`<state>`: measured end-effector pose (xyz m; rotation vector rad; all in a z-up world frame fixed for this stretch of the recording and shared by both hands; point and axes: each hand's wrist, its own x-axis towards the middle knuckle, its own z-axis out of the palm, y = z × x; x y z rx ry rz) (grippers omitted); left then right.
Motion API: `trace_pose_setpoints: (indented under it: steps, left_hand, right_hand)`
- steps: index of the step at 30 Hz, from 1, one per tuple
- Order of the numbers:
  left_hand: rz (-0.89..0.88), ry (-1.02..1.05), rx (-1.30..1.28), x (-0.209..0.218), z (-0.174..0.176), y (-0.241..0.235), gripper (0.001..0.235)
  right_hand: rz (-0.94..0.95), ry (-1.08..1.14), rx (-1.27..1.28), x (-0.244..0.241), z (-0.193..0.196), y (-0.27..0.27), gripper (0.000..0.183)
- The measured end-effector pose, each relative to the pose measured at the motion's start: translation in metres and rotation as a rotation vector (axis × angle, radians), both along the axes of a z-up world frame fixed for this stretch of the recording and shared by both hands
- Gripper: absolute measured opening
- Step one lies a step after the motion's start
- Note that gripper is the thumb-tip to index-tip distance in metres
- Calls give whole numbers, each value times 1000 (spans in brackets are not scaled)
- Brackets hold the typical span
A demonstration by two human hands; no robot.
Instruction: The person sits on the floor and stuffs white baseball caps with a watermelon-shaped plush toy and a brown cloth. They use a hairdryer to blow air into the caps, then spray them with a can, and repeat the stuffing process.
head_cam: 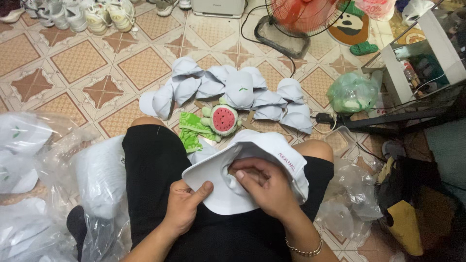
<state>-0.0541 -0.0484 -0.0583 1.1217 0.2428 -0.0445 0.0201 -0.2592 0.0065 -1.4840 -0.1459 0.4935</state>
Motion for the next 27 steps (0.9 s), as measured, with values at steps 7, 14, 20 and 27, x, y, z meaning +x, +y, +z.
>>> trace_pose_setpoints:
  steps: [7,14,20,27]
  left_hand:
    - [61,-7,9,1,-1,-2,23]
    - [81,17,3,4,-1,-2,25]
    - [90,47,31,8,23,-5,39]
    - [250,-118,792,8,63,-13,56]
  right_hand:
    - [30,-156,1,-1,2,8,15]
    - [15,-167,-79,-11,-5,10,18]
    - [-26,-163,-212,-6,-16,11,15]
    - [41,-843,-809,-13,-31,2,26]
